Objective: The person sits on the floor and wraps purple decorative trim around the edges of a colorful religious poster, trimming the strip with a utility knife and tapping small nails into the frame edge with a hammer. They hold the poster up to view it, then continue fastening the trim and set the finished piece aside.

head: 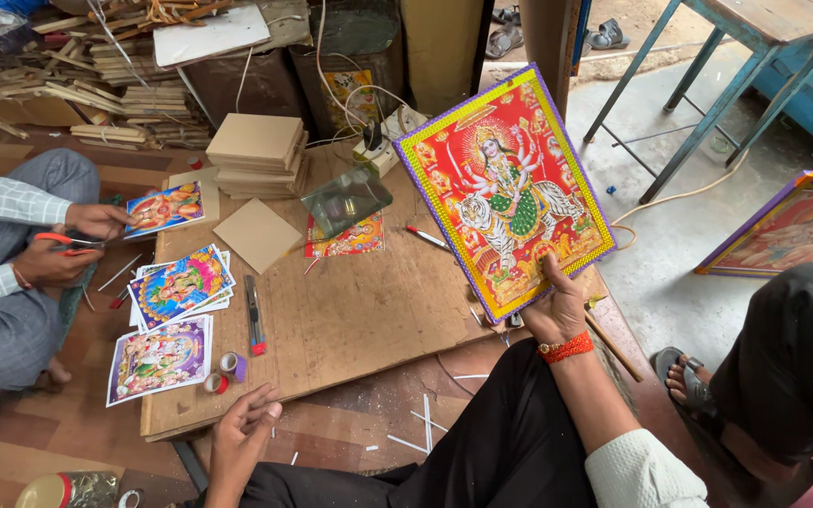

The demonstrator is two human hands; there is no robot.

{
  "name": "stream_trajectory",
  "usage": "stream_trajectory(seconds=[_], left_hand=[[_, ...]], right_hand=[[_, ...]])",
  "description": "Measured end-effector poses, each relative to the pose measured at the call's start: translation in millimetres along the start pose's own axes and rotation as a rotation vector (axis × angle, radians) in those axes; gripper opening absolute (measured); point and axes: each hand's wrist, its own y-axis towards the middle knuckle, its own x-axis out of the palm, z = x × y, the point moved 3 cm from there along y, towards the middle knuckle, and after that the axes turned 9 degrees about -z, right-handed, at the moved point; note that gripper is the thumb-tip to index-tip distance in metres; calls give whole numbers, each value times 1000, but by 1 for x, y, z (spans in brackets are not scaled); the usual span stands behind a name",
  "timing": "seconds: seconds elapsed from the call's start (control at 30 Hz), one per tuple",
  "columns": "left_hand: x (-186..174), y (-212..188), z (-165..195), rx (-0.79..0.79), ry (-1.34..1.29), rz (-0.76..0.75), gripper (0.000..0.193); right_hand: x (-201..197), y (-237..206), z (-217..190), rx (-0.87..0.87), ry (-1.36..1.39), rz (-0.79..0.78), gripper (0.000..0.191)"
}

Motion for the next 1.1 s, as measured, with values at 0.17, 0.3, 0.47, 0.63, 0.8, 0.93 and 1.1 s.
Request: stream_trajectory(seconds=[0.17, 0.3, 0.47, 0.63, 0.8, 0.93, 1.1], left_hand=[[1, -4, -1, 25, -15, -5, 52], [4, -5, -4, 24, -19, 17, 50], [24, -3, 0, 50, -164, 24, 50], [48, 3, 35, 206, -283, -43, 59], [70, 10, 65, 360, -556, -207, 64], [84, 20, 53, 281, -517, -97, 53], [78, 19, -2, 166, -626, 62, 40]], right_hand=[[4, -9, 0, 39, -44, -21, 50], [5, -19, 7, 122, -52, -61, 49], [1, -27, 19, 177, -115, -102, 48], [-2, -29, 25, 250, -185, -147, 50], [2, -29, 30, 302, -248, -196, 51], [-3, -26, 36, 359, -219, -102, 53], [-27, -17, 44, 348, -418, -9, 53]])
